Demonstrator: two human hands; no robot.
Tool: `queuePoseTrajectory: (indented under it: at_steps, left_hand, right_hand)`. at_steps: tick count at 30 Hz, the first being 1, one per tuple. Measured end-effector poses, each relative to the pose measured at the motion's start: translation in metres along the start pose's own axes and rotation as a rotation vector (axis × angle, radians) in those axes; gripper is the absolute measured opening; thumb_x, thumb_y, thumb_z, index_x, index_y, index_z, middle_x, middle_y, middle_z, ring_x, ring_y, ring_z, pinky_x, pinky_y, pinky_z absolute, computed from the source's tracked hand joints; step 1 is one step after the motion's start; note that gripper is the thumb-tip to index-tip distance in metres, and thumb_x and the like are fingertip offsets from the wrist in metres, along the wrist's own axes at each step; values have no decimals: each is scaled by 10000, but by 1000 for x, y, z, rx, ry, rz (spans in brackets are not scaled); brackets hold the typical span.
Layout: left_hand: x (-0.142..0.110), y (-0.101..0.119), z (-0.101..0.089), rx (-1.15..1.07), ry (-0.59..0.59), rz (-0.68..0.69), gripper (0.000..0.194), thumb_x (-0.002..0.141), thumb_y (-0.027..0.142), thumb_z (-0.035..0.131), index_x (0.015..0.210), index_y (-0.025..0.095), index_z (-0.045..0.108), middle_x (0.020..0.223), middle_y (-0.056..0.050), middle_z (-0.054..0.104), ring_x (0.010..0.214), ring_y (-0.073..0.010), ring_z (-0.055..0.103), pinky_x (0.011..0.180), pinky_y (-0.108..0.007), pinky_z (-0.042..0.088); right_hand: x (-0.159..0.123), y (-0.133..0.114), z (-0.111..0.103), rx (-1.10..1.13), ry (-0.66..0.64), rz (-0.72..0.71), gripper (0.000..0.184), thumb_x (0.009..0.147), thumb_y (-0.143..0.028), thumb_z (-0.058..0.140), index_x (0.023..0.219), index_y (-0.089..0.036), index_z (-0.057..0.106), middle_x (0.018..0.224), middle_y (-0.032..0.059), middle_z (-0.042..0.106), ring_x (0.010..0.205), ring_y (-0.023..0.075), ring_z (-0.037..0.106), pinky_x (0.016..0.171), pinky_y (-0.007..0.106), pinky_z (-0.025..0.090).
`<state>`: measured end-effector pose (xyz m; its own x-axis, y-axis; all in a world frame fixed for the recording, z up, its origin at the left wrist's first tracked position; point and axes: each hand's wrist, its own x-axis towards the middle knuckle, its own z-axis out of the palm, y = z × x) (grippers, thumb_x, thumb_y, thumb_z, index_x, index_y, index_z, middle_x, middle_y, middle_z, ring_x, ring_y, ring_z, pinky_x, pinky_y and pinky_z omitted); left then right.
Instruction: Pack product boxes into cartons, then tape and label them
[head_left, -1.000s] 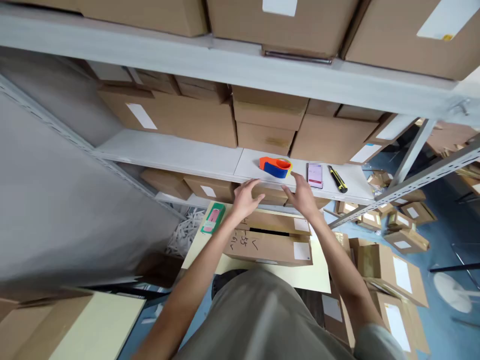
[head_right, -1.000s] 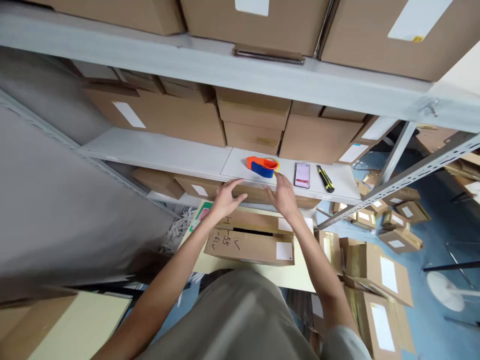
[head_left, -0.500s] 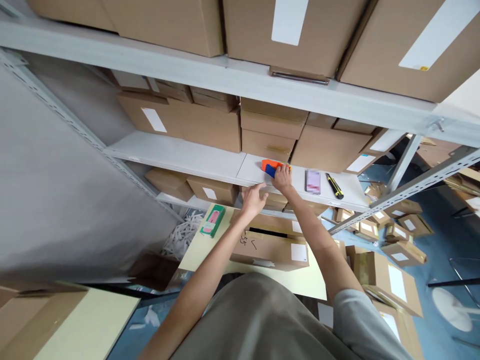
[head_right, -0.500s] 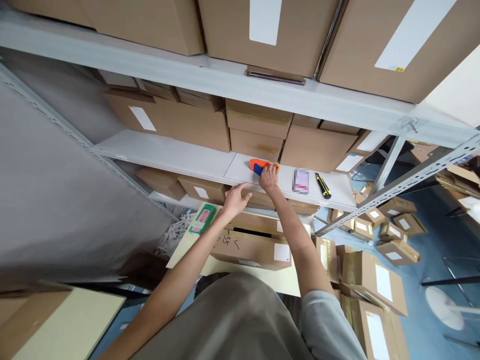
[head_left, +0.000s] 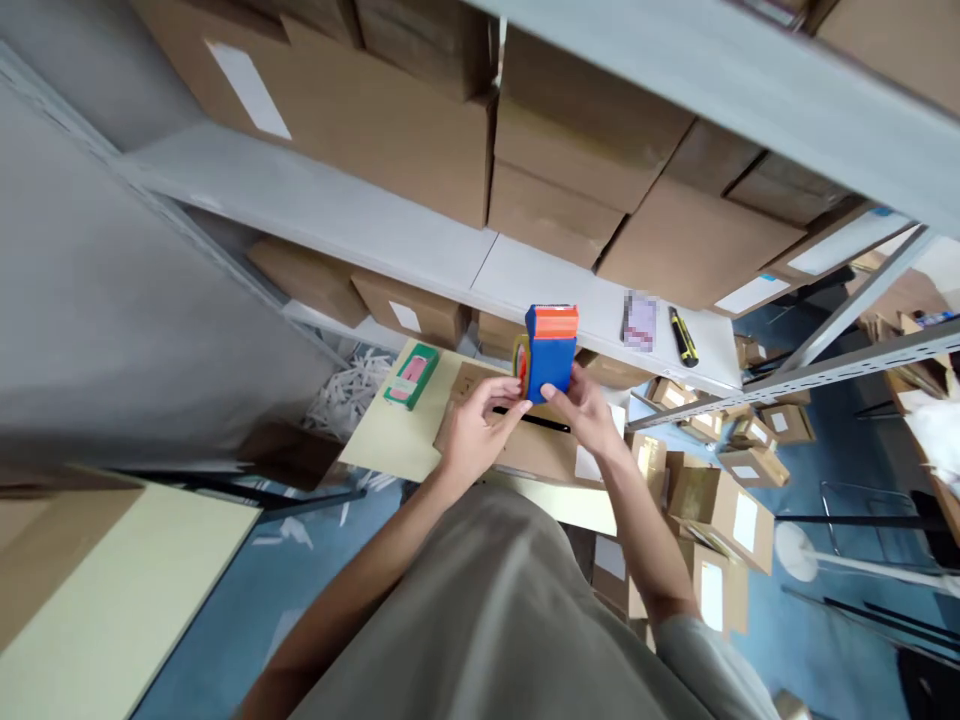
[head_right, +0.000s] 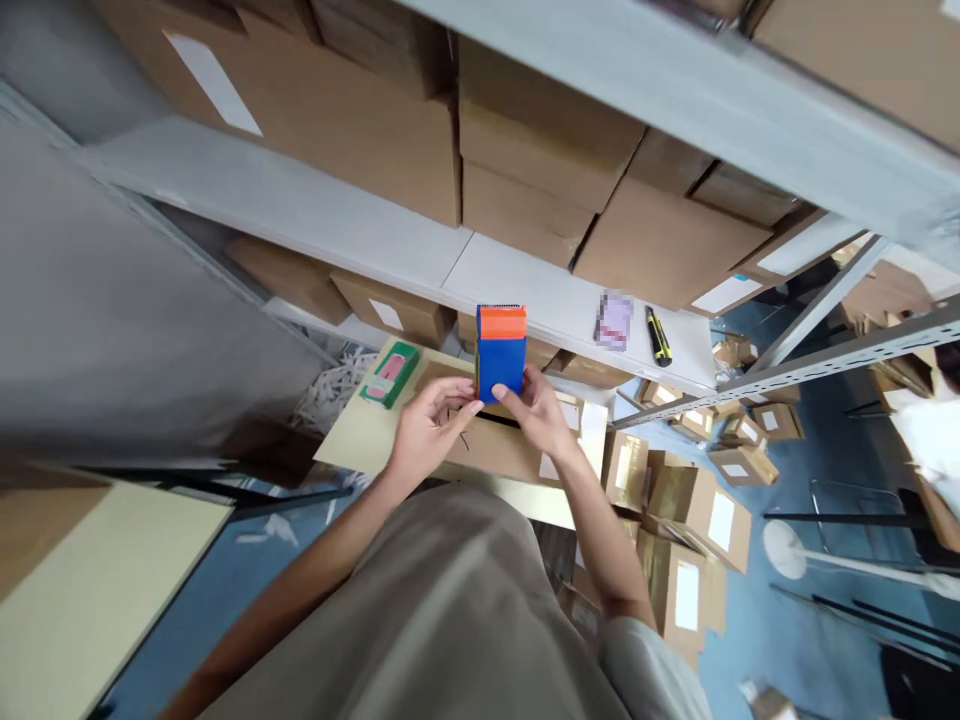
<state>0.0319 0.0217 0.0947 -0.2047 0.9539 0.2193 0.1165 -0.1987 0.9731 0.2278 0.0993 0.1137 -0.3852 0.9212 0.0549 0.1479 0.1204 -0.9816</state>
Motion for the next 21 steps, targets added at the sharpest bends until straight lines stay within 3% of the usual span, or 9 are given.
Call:
queuePoseTrajectory:
  at_steps: [4,9,11,15,18,21]
  left_hand:
    - [-26,18,-11,164,-3,120,199,1082,432,762,1161,254,806,1177,-72,828,1031,-221,799,990,-374,665]
    - [-35,20,-30,266,-143,177,124,1107,344,719,1124,268,816,1140,-58,831,1088,-234,786,1008,-381,642]
    - [-33,22,-42,267,-134,144,133,1081,362,756,1155,266,809,1123,-56,821,1065,-233,776,985,-383,640]
    - [-15,35,-71,206,-76,77,424,1038,434,797,1420,257,754,1347,-104,786,1154,-246,759,998,-392,641]
    - [2,51,-88,209,-179,109,495,1017,477,812,1456,255,752,1378,-108,780,1236,-270,742,1023,-406,636]
    - [12,64,-91,278,-244,142,482,982,538,851,1381,274,794,1318,-88,790,1250,-284,736,1020,-417,644]
  right_hand:
    - [-51,-7,39,186,102,58,636,942,-783,836,1305,-282,692,1282,98,831,1197,307,786,1130,489,636]
    - [-59,3,60,178,98,95,614,953,-819,799,1183,-261,686,1165,93,839,1066,298,794,1038,490,661]
    - [-62,5,59,124,83,100,642,952,-831,793,1219,-260,673,1182,96,834,1064,298,790,1009,477,666]
    - [-71,-2,45,-19,-78,118,639,996,-811,761,1315,-267,656,1235,104,821,1072,301,786,989,466,667]
    - [-74,-11,27,-166,-178,73,583,1029,-753,759,1330,-264,659,1197,95,810,1051,305,772,964,467,664]
    - [-72,-21,12,-289,-242,54,524,1047,-713,759,1313,-272,660,1109,79,784,969,295,755,881,453,669]
